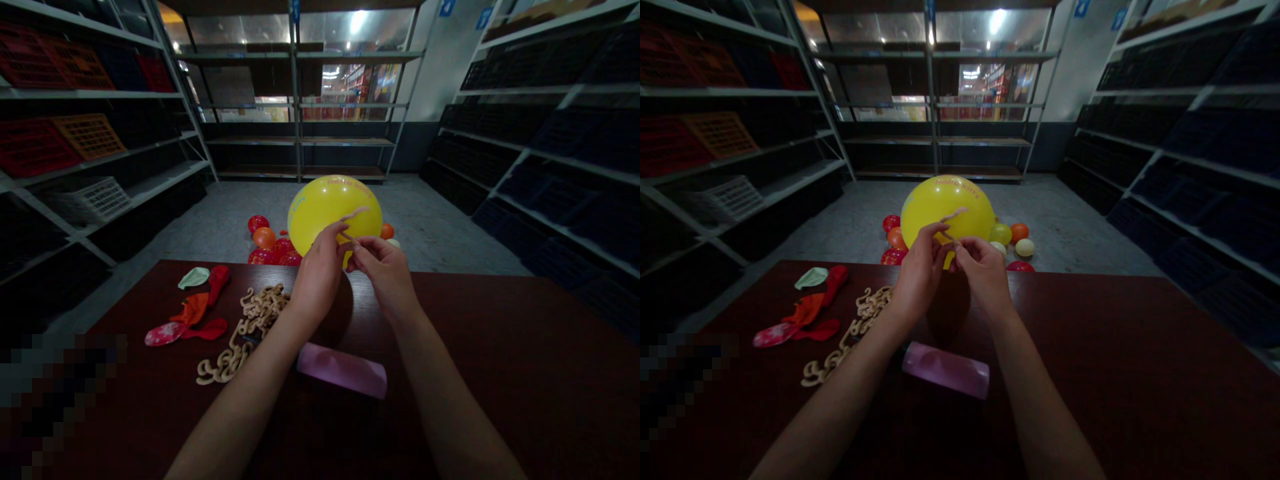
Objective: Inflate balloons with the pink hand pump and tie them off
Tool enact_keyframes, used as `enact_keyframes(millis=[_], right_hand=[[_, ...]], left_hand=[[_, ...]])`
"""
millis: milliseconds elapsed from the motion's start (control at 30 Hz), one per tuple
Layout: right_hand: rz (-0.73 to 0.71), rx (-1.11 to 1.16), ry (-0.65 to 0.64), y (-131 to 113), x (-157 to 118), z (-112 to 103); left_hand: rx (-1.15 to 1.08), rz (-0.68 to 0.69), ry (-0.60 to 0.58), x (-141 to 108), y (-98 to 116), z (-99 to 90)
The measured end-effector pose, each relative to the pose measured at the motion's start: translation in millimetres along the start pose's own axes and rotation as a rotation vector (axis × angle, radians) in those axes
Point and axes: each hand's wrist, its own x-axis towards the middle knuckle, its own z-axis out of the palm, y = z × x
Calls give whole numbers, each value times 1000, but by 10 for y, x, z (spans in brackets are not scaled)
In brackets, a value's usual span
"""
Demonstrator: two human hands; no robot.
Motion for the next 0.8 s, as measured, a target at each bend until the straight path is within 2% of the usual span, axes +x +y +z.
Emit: enact_keyframes(millis=[100, 233, 400, 567, 700, 800], right_hand=[[-7, -51, -3, -22, -6, -8], [-6, -79, -3, -30, -5, -10], [-30, -67, 9, -27, -1, -15], [-116, -162, 42, -35, -7, -21], [-178, -295, 85, -59, -27, -8], [-195, -342, 90, -64, -35, -4]], left_hand=[[-39, -16, 41, 10, 0, 10], [35, 31, 47, 9, -4, 2], [138, 90, 22, -21, -9, -25], [76, 101, -28, 1, 40, -85], [51, 88, -24, 39, 77, -115], [2, 15, -28, 47, 73, -106]])
